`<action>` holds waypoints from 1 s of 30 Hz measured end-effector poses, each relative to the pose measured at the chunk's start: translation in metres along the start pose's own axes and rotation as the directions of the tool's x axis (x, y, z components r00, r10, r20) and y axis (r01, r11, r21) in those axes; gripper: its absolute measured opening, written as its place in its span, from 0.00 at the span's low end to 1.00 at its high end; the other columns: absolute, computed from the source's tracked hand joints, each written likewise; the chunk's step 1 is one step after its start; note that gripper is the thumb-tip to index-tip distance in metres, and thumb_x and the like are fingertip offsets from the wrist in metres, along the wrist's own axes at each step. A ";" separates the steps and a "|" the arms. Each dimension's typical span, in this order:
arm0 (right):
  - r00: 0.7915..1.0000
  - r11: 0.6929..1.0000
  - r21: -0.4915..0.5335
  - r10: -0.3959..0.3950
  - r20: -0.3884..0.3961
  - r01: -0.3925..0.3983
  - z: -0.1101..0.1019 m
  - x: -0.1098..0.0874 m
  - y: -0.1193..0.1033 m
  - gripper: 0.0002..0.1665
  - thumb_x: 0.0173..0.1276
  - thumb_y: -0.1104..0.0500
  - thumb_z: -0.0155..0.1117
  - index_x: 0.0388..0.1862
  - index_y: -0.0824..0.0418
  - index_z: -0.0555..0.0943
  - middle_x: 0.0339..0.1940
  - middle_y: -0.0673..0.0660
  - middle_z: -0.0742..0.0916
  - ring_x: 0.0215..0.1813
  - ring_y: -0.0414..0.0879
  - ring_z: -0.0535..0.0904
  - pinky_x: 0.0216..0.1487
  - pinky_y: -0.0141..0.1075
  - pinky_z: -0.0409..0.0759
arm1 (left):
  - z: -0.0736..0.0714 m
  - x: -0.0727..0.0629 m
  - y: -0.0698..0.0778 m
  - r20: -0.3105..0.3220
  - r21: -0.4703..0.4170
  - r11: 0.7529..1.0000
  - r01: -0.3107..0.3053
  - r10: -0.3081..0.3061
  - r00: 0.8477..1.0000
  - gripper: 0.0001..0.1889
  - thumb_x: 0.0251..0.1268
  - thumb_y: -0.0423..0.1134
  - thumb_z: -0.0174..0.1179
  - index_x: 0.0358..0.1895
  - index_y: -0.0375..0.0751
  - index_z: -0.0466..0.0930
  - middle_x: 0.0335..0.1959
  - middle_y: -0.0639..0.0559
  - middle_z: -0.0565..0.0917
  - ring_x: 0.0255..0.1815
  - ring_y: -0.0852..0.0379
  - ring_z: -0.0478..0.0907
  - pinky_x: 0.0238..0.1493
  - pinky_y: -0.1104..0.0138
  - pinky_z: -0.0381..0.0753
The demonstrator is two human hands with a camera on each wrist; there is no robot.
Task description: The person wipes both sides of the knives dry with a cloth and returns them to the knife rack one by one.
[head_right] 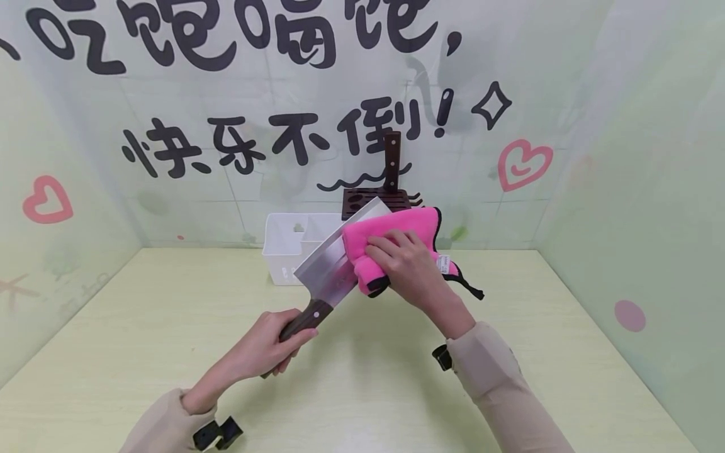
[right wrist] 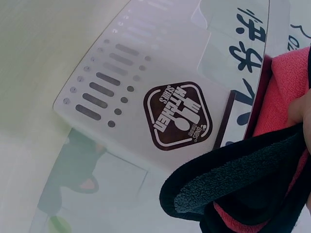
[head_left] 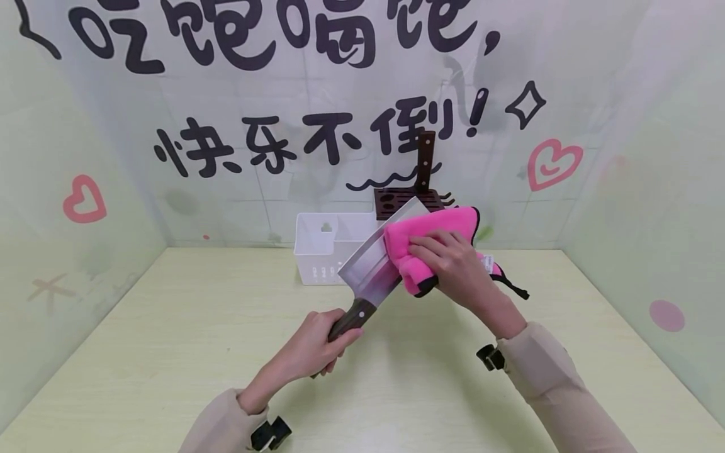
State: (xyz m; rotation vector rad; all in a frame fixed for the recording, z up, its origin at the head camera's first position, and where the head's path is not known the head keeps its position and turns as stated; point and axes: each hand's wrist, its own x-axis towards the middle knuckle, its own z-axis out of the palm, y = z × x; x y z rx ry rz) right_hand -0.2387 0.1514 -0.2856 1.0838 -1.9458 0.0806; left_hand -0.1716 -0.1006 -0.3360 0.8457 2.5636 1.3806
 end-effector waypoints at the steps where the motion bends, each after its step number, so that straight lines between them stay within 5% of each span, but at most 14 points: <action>1: 1.000 1.000 0.000 0.012 -0.002 -0.012 0.000 0.000 0.001 0.22 0.40 0.65 0.75 0.38 0.63 0.82 0.36 0.58 0.85 0.40 0.54 0.77 0.38 0.44 0.78 | 0.000 0.000 0.000 0.000 0.002 1.000 -0.001 0.001 1.000 0.13 0.64 0.41 0.52 0.27 0.35 0.68 0.09 0.55 0.69 0.04 0.65 0.66 0.02 0.66 0.67; 12: 0.991 0.991 0.029 0.133 -0.031 -0.132 -0.001 -0.007 0.013 0.23 0.37 0.67 0.76 0.37 0.65 0.82 0.35 0.59 0.85 0.40 0.54 0.77 0.43 0.46 0.77 | 0.001 0.000 0.000 0.013 0.004 1.000 -0.001 0.001 1.000 0.14 0.64 0.44 0.52 0.28 0.35 0.69 0.11 0.45 0.72 0.04 0.65 0.66 0.02 0.66 0.67; 30: 0.972 0.975 0.034 0.221 -0.074 -0.219 0.003 -0.016 0.020 0.22 0.36 0.67 0.77 0.35 0.65 0.82 0.37 0.60 0.84 0.41 0.55 0.76 0.41 0.46 0.78 | 0.000 -0.001 -0.001 0.010 -0.006 1.000 0.004 -0.004 1.000 0.17 0.63 0.47 0.52 0.28 0.35 0.69 0.10 0.50 0.71 0.04 0.64 0.66 0.03 0.65 0.68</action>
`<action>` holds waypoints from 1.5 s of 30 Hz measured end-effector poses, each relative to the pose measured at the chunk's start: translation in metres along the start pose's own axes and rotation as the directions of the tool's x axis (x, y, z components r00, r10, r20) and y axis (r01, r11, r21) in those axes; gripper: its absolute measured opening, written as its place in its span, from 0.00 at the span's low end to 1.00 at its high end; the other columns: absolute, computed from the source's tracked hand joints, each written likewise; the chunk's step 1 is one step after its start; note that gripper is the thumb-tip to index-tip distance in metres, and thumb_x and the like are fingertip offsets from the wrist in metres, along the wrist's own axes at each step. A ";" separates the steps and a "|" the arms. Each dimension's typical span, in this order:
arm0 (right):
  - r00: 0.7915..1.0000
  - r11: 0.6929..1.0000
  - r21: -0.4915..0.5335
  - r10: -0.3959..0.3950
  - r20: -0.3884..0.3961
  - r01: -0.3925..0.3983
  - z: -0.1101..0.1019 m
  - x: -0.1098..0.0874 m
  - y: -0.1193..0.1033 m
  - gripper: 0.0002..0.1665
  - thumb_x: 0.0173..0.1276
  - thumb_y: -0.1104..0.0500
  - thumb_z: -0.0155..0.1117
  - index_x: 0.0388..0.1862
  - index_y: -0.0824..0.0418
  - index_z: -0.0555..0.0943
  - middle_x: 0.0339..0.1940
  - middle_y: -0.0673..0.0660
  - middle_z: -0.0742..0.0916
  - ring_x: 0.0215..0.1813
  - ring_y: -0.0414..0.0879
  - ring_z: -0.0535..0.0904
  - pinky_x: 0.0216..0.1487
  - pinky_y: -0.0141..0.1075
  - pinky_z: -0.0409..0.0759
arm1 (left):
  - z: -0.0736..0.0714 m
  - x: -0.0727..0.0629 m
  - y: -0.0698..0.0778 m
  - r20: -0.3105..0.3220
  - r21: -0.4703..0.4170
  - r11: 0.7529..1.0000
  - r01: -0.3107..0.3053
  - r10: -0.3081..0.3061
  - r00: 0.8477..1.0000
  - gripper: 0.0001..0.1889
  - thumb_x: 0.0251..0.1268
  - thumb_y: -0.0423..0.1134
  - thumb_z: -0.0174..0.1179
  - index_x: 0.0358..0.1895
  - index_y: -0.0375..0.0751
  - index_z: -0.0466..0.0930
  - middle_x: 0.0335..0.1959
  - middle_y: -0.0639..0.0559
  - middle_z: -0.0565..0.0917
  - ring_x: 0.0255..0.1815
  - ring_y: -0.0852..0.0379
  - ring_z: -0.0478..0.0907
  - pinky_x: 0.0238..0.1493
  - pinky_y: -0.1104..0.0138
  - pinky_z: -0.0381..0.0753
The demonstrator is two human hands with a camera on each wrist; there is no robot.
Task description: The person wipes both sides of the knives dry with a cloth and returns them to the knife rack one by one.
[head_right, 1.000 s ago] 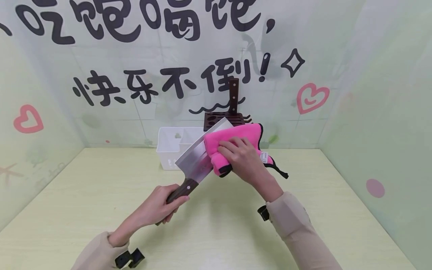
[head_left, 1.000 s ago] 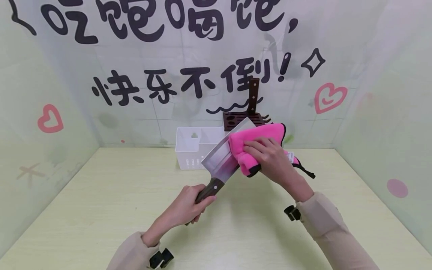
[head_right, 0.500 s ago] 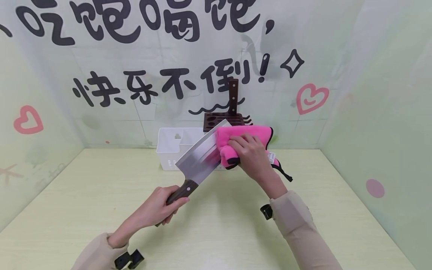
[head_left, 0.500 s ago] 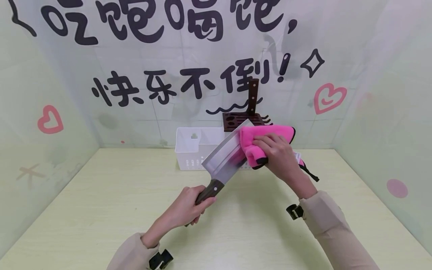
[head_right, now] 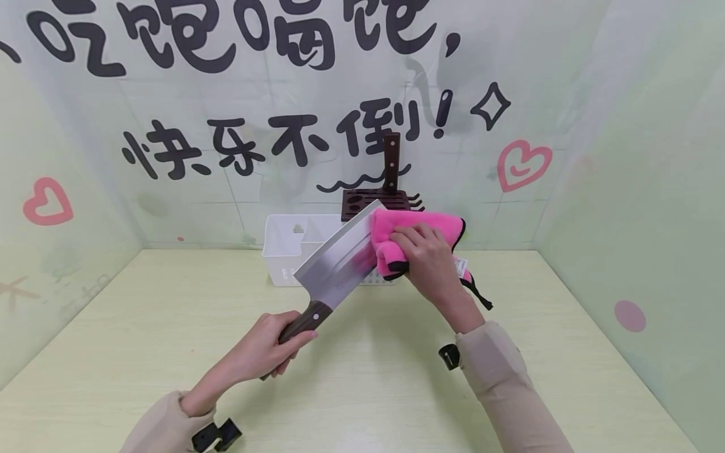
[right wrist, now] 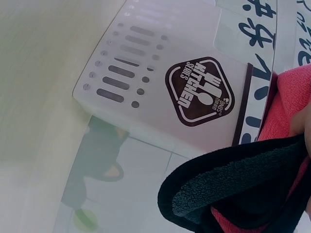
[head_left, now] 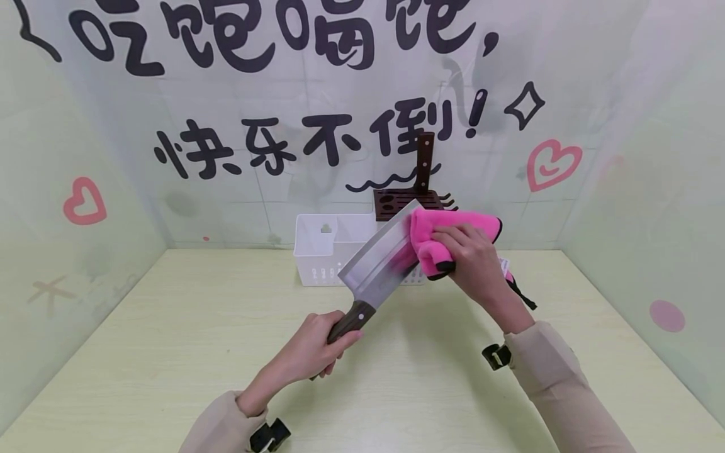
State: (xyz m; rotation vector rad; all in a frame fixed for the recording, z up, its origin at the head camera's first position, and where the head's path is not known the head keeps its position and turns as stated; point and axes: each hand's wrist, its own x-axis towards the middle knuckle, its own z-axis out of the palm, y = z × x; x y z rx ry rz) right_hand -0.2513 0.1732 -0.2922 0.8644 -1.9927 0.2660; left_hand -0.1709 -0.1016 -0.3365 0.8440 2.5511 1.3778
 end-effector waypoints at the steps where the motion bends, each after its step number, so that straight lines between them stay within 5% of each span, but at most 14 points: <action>1: 1.000 1.000 -0.002 0.000 -0.002 0.000 0.000 0.000 0.000 0.22 0.36 0.67 0.77 0.35 0.65 0.81 0.37 0.60 0.84 0.41 0.55 0.76 0.41 0.47 0.78 | 0.000 0.000 0.000 0.000 -0.001 1.000 -0.001 0.001 1.000 0.16 0.63 0.46 0.52 0.28 0.35 0.69 0.10 0.48 0.71 0.04 0.65 0.66 0.03 0.65 0.68; 13: 0.999 0.997 -0.068 -0.045 -0.003 0.045 -0.001 -0.002 -0.004 0.22 0.37 0.67 0.76 0.36 0.65 0.81 0.37 0.61 0.84 0.38 0.55 0.76 0.33 0.45 0.76 | 0.001 0.001 0.000 0.004 -0.003 1.000 -0.003 0.003 1.000 0.14 0.64 0.44 0.52 0.29 0.34 0.69 0.10 0.49 0.71 0.04 0.65 0.66 0.03 0.66 0.68; 45: 0.971 0.968 -0.088 -0.231 0.053 0.235 0.002 -0.007 -0.041 0.20 0.42 0.66 0.73 0.38 0.64 0.82 0.35 0.58 0.85 0.38 0.53 0.77 0.36 0.42 0.76 | 0.005 0.004 -0.002 0.002 -0.010 1.000 0.017 -0.017 1.000 0.16 0.63 0.47 0.52 0.29 0.34 0.69 0.11 0.51 0.71 0.05 0.64 0.67 0.04 0.65 0.69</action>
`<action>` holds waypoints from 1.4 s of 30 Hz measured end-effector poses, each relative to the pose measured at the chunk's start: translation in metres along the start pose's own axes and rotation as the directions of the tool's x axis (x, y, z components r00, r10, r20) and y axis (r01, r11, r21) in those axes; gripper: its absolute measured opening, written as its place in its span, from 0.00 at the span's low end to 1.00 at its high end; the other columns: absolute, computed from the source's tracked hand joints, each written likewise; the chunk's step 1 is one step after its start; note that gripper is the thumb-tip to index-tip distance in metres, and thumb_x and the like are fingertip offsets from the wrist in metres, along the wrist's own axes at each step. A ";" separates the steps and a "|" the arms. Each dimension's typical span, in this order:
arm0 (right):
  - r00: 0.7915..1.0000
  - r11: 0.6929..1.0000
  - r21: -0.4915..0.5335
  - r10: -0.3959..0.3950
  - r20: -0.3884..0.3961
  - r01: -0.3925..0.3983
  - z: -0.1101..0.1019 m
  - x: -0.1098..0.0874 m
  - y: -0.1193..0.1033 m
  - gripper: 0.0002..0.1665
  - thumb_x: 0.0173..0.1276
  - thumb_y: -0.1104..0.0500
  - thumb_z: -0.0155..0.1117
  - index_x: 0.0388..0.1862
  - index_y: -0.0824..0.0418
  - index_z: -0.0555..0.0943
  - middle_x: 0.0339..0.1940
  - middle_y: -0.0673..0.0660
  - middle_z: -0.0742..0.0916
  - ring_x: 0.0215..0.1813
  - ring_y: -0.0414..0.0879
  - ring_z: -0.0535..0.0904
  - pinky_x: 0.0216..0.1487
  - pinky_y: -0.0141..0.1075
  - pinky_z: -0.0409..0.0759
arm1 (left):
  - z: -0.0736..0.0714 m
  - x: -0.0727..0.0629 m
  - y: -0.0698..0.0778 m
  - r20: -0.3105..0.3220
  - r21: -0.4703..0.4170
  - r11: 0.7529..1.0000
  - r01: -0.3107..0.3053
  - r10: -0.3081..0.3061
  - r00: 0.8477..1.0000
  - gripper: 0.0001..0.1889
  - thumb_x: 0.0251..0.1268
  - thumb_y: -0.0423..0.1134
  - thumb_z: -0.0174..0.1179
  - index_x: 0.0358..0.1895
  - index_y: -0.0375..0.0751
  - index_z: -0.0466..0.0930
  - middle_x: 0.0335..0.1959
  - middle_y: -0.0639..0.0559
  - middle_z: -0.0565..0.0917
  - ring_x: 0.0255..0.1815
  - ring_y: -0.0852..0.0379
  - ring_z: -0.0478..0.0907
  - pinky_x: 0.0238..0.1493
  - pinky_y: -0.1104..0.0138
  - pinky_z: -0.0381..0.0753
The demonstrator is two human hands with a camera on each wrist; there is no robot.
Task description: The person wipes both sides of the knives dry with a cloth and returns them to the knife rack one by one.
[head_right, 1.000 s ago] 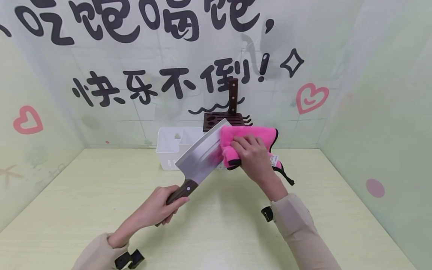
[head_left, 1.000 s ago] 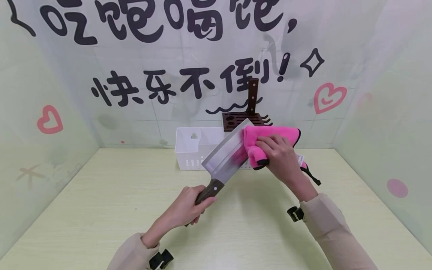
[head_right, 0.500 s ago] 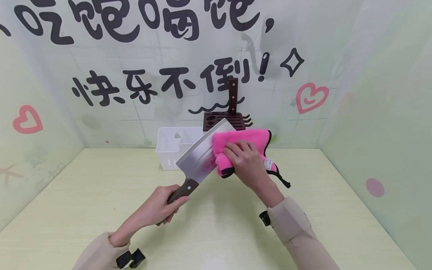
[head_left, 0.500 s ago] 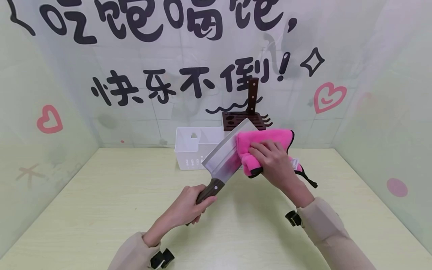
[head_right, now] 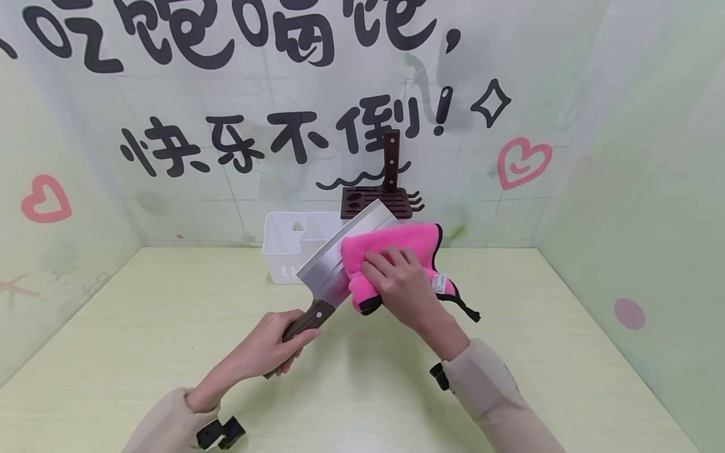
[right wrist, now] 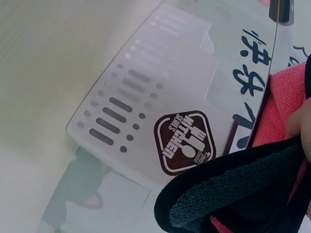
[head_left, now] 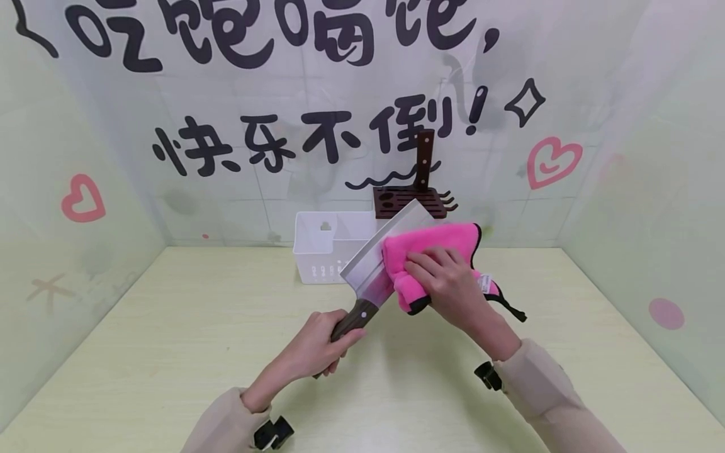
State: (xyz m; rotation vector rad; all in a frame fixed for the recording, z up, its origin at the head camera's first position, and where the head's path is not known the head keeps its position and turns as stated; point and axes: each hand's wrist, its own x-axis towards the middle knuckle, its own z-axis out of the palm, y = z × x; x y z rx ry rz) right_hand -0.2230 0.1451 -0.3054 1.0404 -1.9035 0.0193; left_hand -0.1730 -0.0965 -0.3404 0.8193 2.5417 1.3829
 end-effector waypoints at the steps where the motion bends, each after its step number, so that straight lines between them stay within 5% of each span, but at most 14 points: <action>1: 1.000 1.000 -0.001 -0.008 0.003 0.008 -0.001 0.000 -0.001 0.20 0.42 0.66 0.73 0.38 0.64 0.82 0.36 0.58 0.85 0.38 0.53 0.77 0.36 0.42 0.76 | 0.000 0.000 0.000 -0.001 0.002 1.000 -0.001 0.001 1.000 0.16 0.63 0.47 0.52 0.28 0.34 0.69 0.11 0.51 0.71 0.05 0.64 0.67 0.04 0.65 0.69; 25: 0.987 0.987 0.001 -0.164 -0.002 0.164 -0.004 0.009 -0.021 0.23 0.37 0.65 0.77 0.37 0.62 0.82 0.38 0.56 0.85 0.38 0.49 0.78 0.37 0.38 0.78 | -0.004 0.005 0.003 0.004 -0.029 1.000 0.000 0.001 1.000 0.15 0.64 0.44 0.52 0.27 0.34 0.69 0.10 0.54 0.69 0.05 0.63 0.67 0.04 0.66 0.68; 42: 0.986 0.986 -0.002 -0.167 0.014 0.167 -0.005 0.010 -0.017 0.23 0.38 0.64 0.76 0.38 0.62 0.82 0.39 0.56 0.85 0.39 0.49 0.78 0.39 0.38 0.78 | -0.004 0.004 0.003 0.006 -0.029 1.000 -0.007 0.007 1.000 0.15 0.63 0.45 0.52 0.28 0.34 0.69 0.10 0.54 0.69 0.05 0.63 0.67 0.04 0.66 0.68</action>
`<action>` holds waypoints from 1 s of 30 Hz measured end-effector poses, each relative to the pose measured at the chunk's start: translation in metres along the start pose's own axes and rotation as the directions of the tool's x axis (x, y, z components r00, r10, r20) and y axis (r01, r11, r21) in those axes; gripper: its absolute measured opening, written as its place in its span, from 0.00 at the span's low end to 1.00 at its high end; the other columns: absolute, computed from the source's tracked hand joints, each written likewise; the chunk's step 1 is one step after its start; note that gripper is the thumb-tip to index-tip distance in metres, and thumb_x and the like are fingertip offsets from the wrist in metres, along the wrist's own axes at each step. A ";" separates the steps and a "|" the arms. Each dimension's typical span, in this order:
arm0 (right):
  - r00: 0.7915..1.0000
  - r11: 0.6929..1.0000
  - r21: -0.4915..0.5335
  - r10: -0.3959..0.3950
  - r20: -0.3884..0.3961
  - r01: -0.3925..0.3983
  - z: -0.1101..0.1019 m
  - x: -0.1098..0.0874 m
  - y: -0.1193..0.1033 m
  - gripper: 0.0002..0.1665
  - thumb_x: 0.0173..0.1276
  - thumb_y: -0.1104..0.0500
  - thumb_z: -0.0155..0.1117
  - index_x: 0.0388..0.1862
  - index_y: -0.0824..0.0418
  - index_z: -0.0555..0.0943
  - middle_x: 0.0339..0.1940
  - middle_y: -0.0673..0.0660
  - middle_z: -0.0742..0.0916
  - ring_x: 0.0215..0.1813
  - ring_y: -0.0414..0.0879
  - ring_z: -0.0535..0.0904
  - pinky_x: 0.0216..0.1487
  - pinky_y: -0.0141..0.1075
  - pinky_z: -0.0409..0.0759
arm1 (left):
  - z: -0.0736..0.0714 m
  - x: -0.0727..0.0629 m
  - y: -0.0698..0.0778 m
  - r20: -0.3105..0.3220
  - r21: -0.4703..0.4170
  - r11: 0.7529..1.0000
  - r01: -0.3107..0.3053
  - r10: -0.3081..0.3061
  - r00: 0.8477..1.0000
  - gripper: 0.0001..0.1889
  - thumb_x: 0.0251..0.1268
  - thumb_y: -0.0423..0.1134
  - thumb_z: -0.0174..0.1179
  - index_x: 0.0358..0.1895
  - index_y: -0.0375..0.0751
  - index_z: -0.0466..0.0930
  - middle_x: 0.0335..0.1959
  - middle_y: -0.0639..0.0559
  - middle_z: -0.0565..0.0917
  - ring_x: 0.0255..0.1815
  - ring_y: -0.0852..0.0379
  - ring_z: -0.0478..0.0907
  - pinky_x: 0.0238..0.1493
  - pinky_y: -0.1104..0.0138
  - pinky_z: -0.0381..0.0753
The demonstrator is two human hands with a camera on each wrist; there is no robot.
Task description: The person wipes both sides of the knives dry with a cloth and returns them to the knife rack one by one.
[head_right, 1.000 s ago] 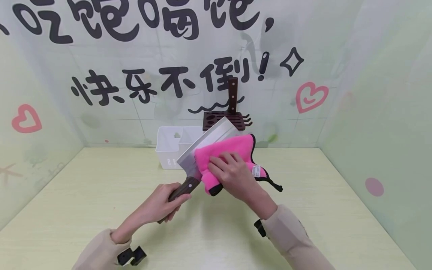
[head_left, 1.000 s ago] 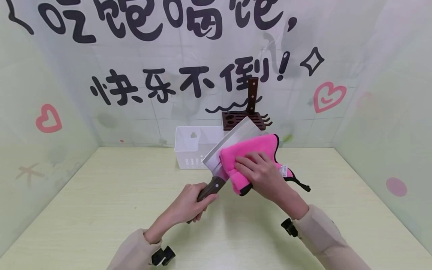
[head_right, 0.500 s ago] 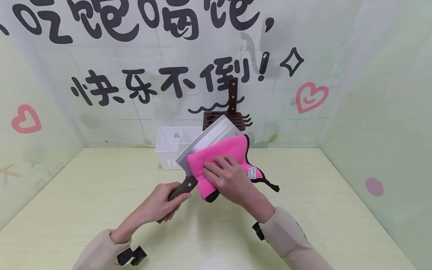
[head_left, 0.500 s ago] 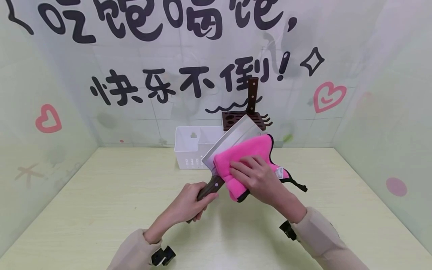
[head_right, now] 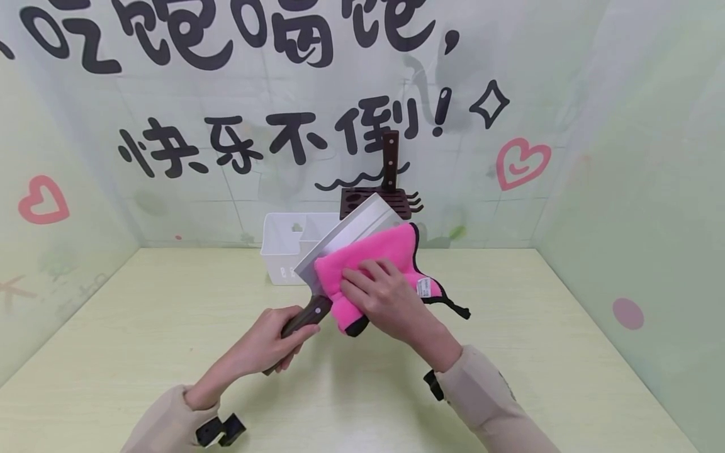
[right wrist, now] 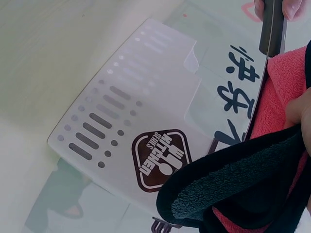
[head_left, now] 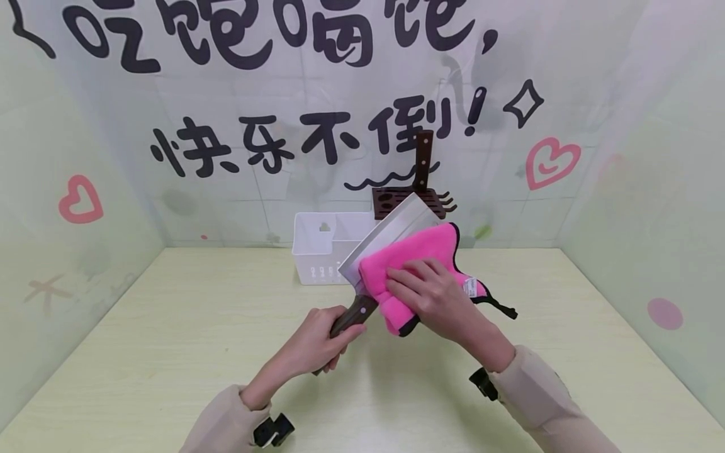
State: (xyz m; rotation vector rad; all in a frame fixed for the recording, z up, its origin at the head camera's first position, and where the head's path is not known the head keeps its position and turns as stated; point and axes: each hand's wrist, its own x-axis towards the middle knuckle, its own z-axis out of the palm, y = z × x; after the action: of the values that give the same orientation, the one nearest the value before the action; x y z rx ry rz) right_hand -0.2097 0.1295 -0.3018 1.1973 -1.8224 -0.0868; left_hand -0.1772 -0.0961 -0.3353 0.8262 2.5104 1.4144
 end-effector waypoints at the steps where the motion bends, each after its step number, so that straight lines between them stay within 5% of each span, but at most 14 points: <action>1: 1.000 1.000 0.001 0.004 0.001 -0.004 0.000 0.000 0.001 0.23 0.38 0.64 0.76 0.38 0.62 0.82 0.39 0.56 0.85 0.39 0.50 0.78 0.39 0.39 0.78 | 0.000 0.000 0.000 0.001 0.001 1.000 -0.002 0.002 1.000 0.15 0.63 0.44 0.52 0.28 0.34 0.69 0.10 0.54 0.69 0.05 0.63 0.67 0.04 0.66 0.68; 16: 0.993 0.992 0.048 0.117 -0.020 -0.116 0.003 -0.006 0.021 0.21 0.40 0.67 0.74 0.38 0.63 0.81 0.38 0.57 0.84 0.39 0.53 0.77 0.38 0.42 0.77 | 0.002 -0.002 0.001 0.014 0.020 1.000 0.000 0.000 1.000 0.13 0.64 0.42 0.52 0.29 0.34 0.69 0.11 0.52 0.71 0.05 0.64 0.67 0.03 0.65 0.69; 30: 0.965 0.964 0.064 0.261 -0.030 -0.258 0.007 -0.013 0.038 0.21 0.41 0.67 0.74 0.38 0.64 0.82 0.36 0.59 0.84 0.39 0.54 0.77 0.38 0.44 0.78 | 0.003 -0.003 -0.001 0.033 0.024 1.000 -0.013 0.012 0.999 0.14 0.64 0.43 0.51 0.29 0.34 0.69 0.11 0.53 0.70 0.04 0.65 0.66 0.04 0.65 0.69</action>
State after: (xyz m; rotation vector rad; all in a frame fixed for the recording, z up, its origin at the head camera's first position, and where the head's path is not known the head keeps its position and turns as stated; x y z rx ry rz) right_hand -0.2401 0.1563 -0.2950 0.9831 -1.9431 0.1402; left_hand -0.1737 -0.0958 -0.3384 0.8640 2.5070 1.3648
